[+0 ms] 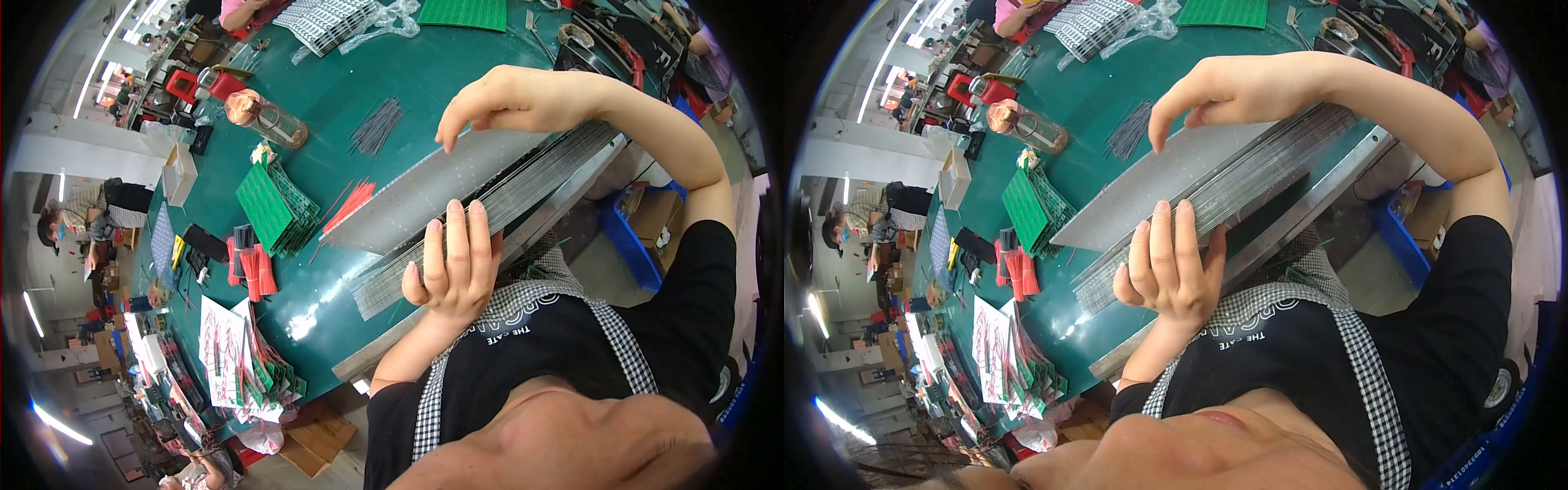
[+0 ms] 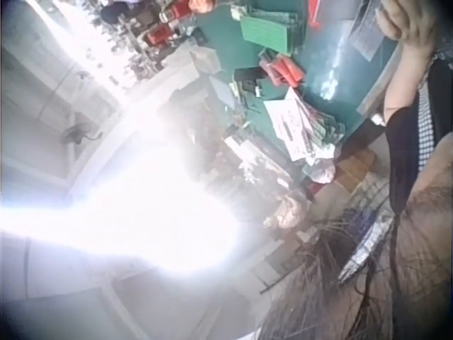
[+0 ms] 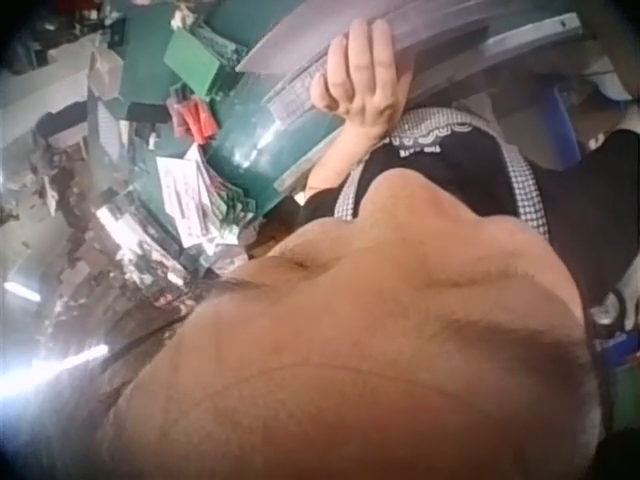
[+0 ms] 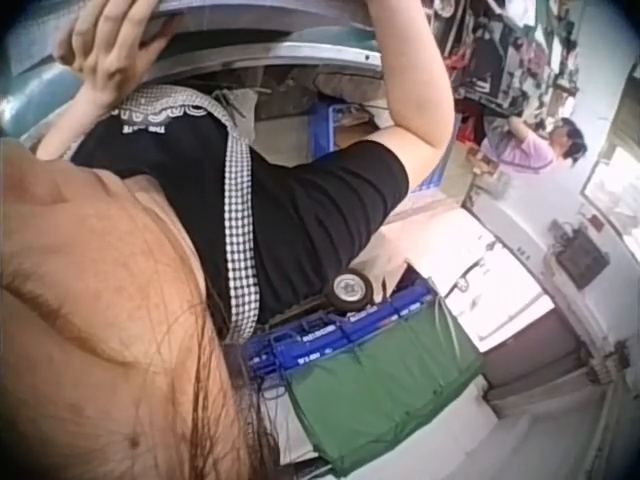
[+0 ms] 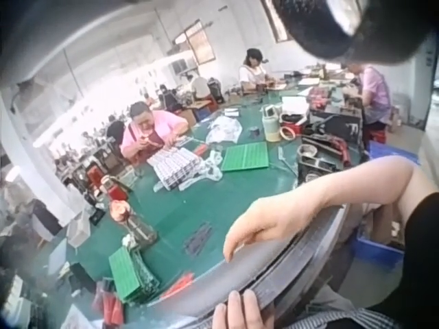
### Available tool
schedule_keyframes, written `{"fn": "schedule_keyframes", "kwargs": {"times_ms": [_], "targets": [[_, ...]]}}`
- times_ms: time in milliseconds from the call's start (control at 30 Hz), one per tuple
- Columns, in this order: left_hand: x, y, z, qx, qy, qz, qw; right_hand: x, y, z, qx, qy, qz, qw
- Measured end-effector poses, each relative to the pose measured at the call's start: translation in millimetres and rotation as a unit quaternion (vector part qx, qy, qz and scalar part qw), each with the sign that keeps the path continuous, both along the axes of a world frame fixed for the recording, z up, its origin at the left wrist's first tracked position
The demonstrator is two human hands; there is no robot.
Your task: Sorting and counting stacks of green LED circuit boards at an assembly workbench.
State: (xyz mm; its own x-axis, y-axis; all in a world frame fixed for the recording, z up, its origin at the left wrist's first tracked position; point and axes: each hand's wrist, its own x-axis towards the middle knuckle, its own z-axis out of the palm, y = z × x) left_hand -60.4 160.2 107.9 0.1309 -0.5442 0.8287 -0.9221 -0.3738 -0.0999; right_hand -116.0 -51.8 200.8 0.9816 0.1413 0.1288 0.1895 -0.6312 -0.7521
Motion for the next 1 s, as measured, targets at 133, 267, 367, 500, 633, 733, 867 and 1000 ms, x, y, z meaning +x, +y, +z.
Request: {"fn": "schedule_keyframes", "kwargs": {"times_ms": [133, 267, 367, 500, 633, 733, 867, 1000], "targets": [[-1, 1, 0, 0.0, -0.001, -0.001, 1.0, -4, -10, -3, -0.057, 0.002, 0.059, 0.997], [0, 0, 0, -0.004, -0.001, 0.005, 1.0, -6, -6, 0, -0.02, 0.055, 0.061, 0.996], [-1, 0, -1, -0.005, -0.003, 0.004, 1.0, -8, -7, -2, -0.014, 0.062, 0.059, 0.996], [-1, 1, -1, -0.013, -0.012, -0.001, 1.0, -7, -7, -1, 0.0, 0.076, 0.054, 0.996], [-1, 2, -4, -0.021, -0.016, -0.003, 1.0, -7, -6, 0, 0.002, 0.086, 0.05, 0.995], [-2, 2, -6, -0.034, -0.026, -0.01, 0.999, -7, -5, 0, -0.01, 0.063, 0.062, 0.996], [-3, 2, -6, -0.038, -0.024, -0.01, 0.999, -2, 0, 1, 0.037, 0.061, 0.02, 0.997], [-3, 0, -7, -0.037, -0.02, 0.011, 0.999, -4, -2, 3, -0.036, 0.075, 0.077, 0.994]]}}
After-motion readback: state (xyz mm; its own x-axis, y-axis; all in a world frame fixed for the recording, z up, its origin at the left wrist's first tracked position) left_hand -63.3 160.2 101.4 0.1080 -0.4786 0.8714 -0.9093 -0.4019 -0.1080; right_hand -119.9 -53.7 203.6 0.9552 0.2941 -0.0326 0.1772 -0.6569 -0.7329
